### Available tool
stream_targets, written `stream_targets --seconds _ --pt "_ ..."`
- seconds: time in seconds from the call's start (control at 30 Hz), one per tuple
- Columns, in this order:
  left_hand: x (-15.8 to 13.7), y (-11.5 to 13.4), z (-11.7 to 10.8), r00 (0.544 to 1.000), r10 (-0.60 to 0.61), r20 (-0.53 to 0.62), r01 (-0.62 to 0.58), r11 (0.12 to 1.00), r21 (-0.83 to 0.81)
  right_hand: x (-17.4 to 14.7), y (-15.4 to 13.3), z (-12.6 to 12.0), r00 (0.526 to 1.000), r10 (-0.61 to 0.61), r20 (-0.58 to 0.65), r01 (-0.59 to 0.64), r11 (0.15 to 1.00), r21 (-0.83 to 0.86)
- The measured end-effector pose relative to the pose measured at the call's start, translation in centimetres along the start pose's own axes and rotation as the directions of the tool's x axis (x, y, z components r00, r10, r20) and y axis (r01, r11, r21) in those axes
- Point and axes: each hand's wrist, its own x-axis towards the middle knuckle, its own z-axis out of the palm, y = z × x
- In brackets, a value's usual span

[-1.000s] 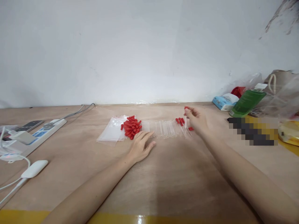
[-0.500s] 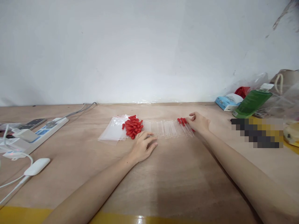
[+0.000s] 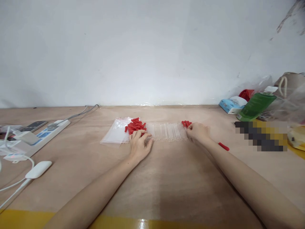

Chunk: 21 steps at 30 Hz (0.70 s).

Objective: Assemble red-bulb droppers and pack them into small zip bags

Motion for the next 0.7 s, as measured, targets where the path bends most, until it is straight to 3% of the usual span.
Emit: stream_targets --seconds 0.3,0.5,0.6,0.7 --pt "2.2 -2.0 -1.1 0.989 -0.115 -0.098 0.124 0.988 0.089 0.8 0.0 0.8 0.999 0.037 0.029 -0.036 0.999 -0.016" --pt "3.0 -3.3 -1.9 0.970 -0.245 0.011 0.239 0.955 0.173 0.5 -1.0 1.0 0.999 0.042 0.033 -0.040 0.998 -0.056" --pt "3.4 -3.5 -2.1 0.970 -0.233 0.070 0.213 0.953 0.217 0.1 -1.4 0.4 0.992 0.065 0.111 -0.059 0.997 -0.054" --pt "4.5 -3.8 -2.2 0.984 -0.126 0.128 0.090 0.962 0.256 0.3 -1.1 0.0 0.986 0.071 0.150 -0.068 0.997 -0.023"
